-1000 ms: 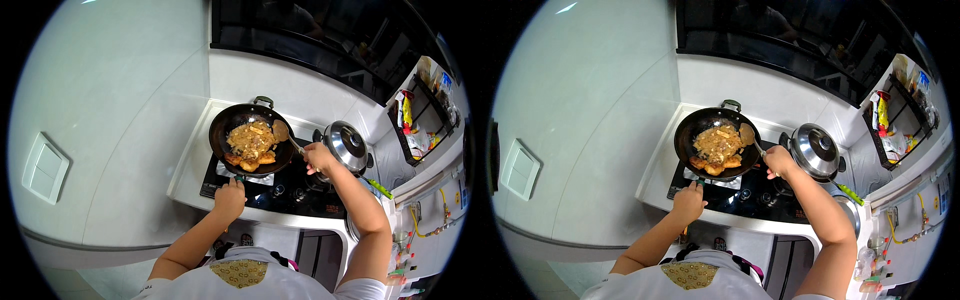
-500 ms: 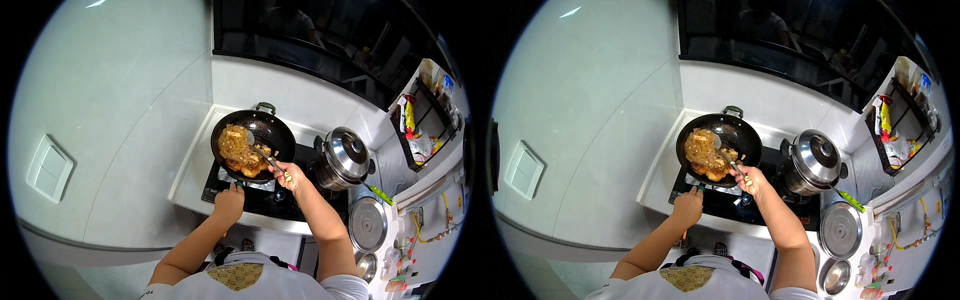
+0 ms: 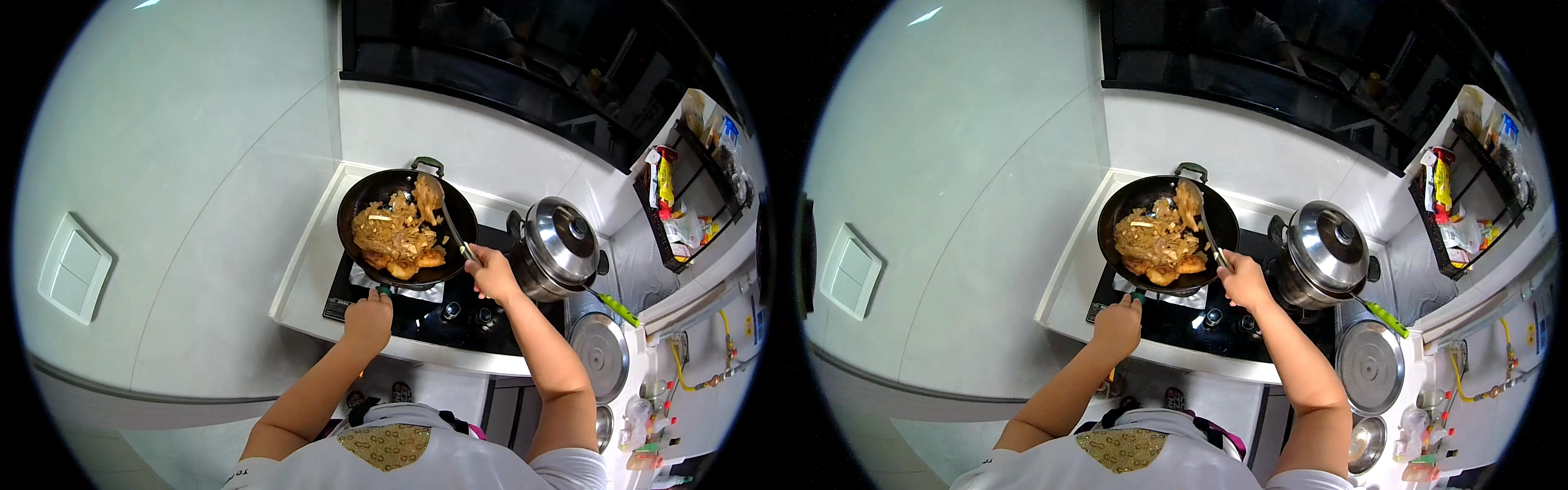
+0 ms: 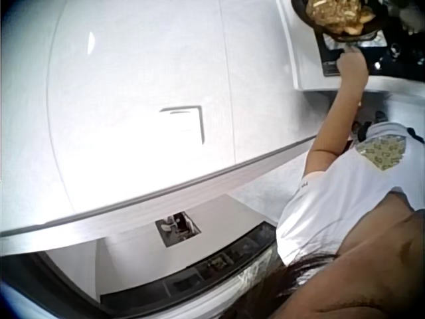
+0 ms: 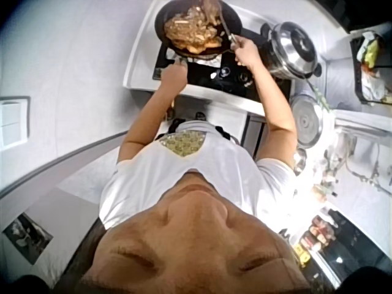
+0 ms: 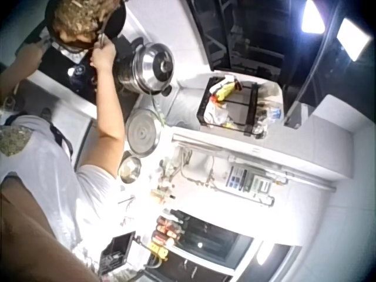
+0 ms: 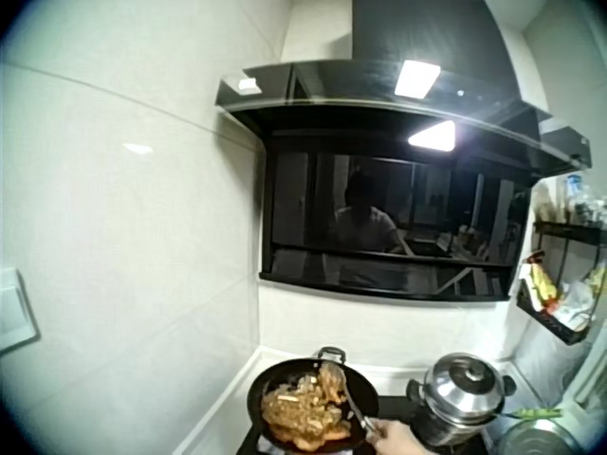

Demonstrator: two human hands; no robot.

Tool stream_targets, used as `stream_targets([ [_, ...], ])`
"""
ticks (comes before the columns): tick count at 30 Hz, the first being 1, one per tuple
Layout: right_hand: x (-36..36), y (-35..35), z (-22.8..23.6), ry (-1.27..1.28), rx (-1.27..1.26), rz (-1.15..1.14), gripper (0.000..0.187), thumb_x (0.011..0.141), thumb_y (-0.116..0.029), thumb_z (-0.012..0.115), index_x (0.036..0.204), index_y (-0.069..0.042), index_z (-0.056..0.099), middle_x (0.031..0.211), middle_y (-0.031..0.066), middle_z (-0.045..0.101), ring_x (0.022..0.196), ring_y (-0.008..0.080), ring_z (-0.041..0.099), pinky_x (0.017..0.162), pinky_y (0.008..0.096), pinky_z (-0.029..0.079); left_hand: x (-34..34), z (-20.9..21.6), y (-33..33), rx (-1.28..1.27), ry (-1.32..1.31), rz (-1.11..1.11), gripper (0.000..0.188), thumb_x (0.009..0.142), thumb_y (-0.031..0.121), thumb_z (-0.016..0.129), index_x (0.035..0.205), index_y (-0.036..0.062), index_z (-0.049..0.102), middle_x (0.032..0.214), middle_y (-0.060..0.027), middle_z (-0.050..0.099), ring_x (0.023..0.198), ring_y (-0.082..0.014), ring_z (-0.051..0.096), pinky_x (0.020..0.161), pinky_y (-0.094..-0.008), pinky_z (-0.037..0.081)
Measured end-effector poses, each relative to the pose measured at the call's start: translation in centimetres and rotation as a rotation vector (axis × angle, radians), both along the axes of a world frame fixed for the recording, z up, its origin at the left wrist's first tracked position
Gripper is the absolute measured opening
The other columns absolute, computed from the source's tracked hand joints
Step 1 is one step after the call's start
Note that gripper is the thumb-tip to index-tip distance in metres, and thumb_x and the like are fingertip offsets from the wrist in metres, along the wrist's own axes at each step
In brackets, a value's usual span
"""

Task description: The person stirs food in a wok with a spatula, stirs a liquid in a nearby pot with a spoon, and transfers cooked items into a bowl using chopsticks before pouring the remainder from the wok.

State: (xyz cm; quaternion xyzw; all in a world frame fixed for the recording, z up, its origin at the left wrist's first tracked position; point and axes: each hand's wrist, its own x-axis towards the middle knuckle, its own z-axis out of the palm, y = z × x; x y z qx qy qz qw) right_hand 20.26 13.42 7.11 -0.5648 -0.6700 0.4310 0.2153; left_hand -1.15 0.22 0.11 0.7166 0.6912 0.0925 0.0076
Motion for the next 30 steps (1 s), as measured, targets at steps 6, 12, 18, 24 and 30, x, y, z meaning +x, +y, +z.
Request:
stream_targets([
  [6,1.8,1.0,-0.6,-0.446,0.482,0.146,0.038,0.082,-0.011,0.057,0.119,-0.005,0.058,0.098,0.0249,0.063,0.091,0.039,0.061,0.082,0.0449,0.049,0.1,-0.2,0.1,0.033,-0.036,-0.001,0.036,0.069,0.009,0.066,0.102,-0.0033,0.058,0.113,-0.0254,0.059,0.081,-0.0315,0.065,0.066,-0.0386,0.054],
  [12,1.1,5.2,5.0,-0.645,-0.086,0.169,0.025,0.083,-0.006,0.044,0.091,0.013,0.06,0.076,0.0243,0.065,0.05,0.0253,0.064,0.048,0.0362,0.053,0.0,-0.3,-0.1,0.053,-0.033,0.003,0.036,0.068,0.008,0.067,0.101,-0.0029,0.058,0.112,-0.0247,0.06,0.081,-0.0312,0.065,0.066,-0.0387,0.054],
  [18,2.6,12.0,8.5,-0.435,-0.608,0.295,0.022,0.091,-0.014,0.048,0.105,-0.001,0.059,0.077,0.0151,0.066,0.043,0.0121,0.054,0.038,0.0273,0.049,-0.2,-0.6,-0.2,0.056,-0.026,-0.005,0.039,0.068,0.009,0.067,0.104,-0.0031,0.058,0.113,-0.0244,0.06,0.08,-0.0308,0.065,0.065,-0.038,0.054],
  [24,3.0,11.7,0.7,0.212,-1.084,0.293,0.023,0.092,-0.017,0.051,0.11,-0.004,0.055,0.087,0.0186,0.066,0.046,0.0129,0.054,0.033,0.0219,0.046,0.0,-1.0,0.0,0.069,-0.025,-0.017,0.04,0.069,0.01,0.065,0.106,-0.0031,0.058,0.112,-0.0231,0.06,0.08,-0.0293,0.065,0.064,-0.0369,0.054],
  [30,-0.4,5.0,-5.8,0.78,-1.025,0.043,0.021,0.093,-0.02,0.05,0.103,-0.002,0.054,0.08,0.0136,0.064,0.045,0.012,0.054,0.036,0.0226,0.049,-0.1,0.0,-0.3,0.067,-0.006,-0.036,0.038,0.067,0.006,0.063,0.103,-0.0061,0.06,0.11,-0.0249,0.061,0.079,-0.0274,0.066,0.066,-0.0362,0.054],
])
